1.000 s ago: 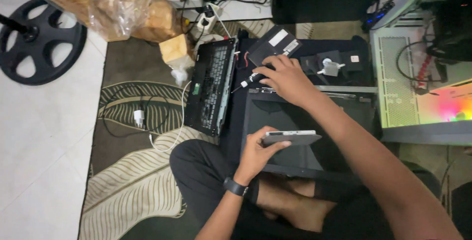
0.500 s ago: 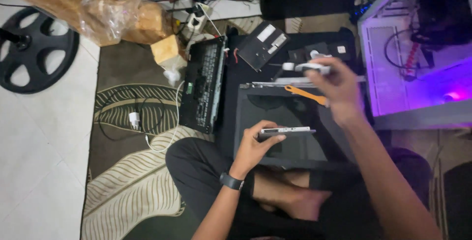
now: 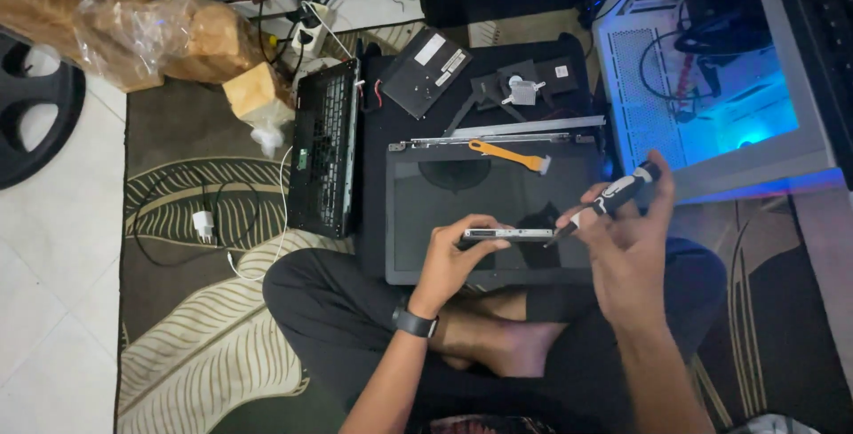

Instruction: The person is unscrewing and prying off the keyboard cover of a laptop as part of a disassembly process.

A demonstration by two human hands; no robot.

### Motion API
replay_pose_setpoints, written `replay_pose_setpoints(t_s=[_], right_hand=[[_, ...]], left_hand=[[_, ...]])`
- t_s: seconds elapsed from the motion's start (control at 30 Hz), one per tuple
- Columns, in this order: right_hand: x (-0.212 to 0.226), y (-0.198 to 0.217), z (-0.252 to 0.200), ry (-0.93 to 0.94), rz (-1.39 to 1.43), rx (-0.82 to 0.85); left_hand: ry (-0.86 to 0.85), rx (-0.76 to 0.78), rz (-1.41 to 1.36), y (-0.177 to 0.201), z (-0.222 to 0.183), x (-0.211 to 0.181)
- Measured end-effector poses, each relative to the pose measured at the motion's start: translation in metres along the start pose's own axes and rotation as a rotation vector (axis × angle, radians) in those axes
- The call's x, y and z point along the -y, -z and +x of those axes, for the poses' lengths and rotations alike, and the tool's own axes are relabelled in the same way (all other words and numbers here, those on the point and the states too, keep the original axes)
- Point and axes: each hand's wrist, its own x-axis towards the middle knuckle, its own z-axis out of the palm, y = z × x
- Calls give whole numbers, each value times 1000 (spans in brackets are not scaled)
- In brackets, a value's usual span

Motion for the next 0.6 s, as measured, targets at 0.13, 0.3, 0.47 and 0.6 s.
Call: replay_pose_setpoints(t_s=[0.13, 0.3, 0.47, 0.6], right_hand=[[4, -21, -5, 128, -220, 1], [-11, -22, -2, 257, -398, 40], [-11, -20, -1, 302, -414, 77], [-12, -23, -1, 359, -375, 118]], left_hand=[[-13, 10, -4, 1, 0, 2], [-13, 43, -22, 2, -1, 4], [-25, 50, -44, 3, 0, 6], [-50, 36, -60, 3, 1, 5]])
